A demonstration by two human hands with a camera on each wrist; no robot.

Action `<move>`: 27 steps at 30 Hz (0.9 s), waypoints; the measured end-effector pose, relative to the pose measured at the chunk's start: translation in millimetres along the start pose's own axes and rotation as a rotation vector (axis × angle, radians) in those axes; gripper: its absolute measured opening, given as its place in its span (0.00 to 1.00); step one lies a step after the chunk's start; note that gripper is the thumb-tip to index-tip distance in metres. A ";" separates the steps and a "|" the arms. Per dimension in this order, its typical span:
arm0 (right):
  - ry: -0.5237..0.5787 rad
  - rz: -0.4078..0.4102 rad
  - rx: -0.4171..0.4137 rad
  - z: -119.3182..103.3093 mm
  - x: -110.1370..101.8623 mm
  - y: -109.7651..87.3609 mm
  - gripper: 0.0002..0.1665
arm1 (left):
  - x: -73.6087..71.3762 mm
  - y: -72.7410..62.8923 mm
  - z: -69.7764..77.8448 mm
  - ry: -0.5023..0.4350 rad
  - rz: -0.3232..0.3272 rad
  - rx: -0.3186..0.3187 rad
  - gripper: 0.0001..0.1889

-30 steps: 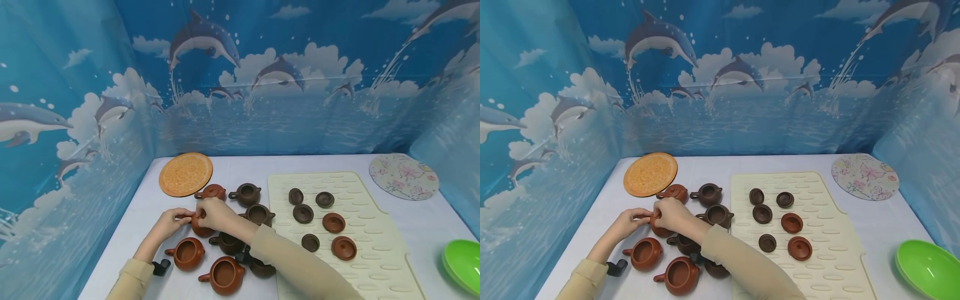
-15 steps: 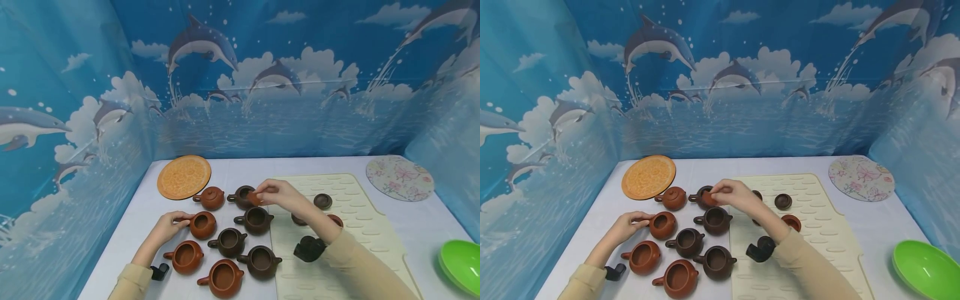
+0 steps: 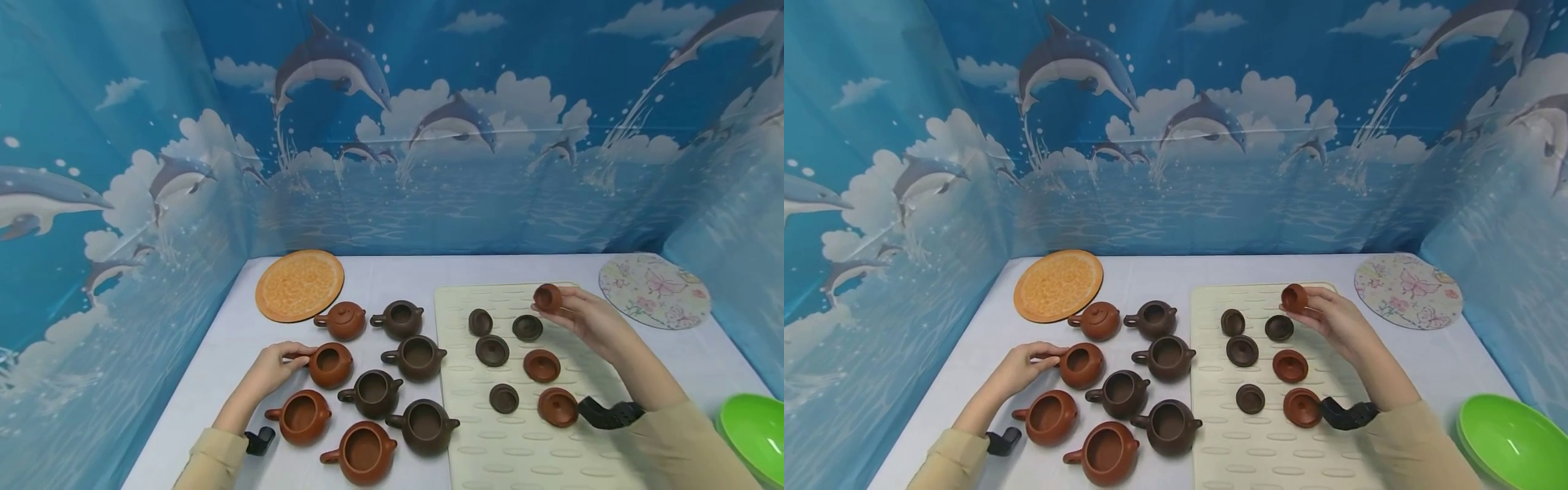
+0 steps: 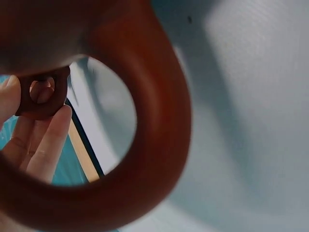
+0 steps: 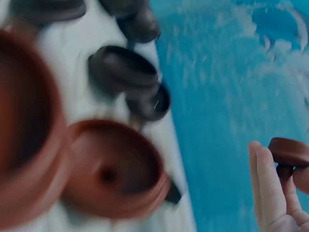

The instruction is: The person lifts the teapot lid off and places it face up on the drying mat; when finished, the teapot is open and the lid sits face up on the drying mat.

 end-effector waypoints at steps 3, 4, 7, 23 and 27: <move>0.083 0.047 0.074 9.3 -21.1 -1.4 0.15 | -0.8 0.5 0.0 0.004 0.005 0.006 0.10; 0.092 0.078 0.104 12.8 -26.9 -1.7 0.13 | -0.7 0.7 -0.3 0.003 0.003 0.008 0.10; -0.013 0.175 0.170 24.1 -41.2 -2.0 0.21 | 0.1 1.2 -1.3 -0.007 0.000 0.010 0.10; -1.003 0.459 0.220 28.4 -48.1 -13.2 0.48 | 1.0 -0.1 -1.8 -0.023 -0.004 0.018 0.11; -0.956 0.487 0.202 29.3 -51.8 -15.5 0.46 | 0.8 0.2 -1.6 -0.016 -0.005 0.011 0.11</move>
Point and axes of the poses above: each hand's wrist, its own y-axis towards the middle knuckle, its own x-axis out of the palm, z = x × y, the point moved 2 cm from there along y, towards the middle knuckle, and after that the axes turned 9 degrees about z, right-handed, at the moved point
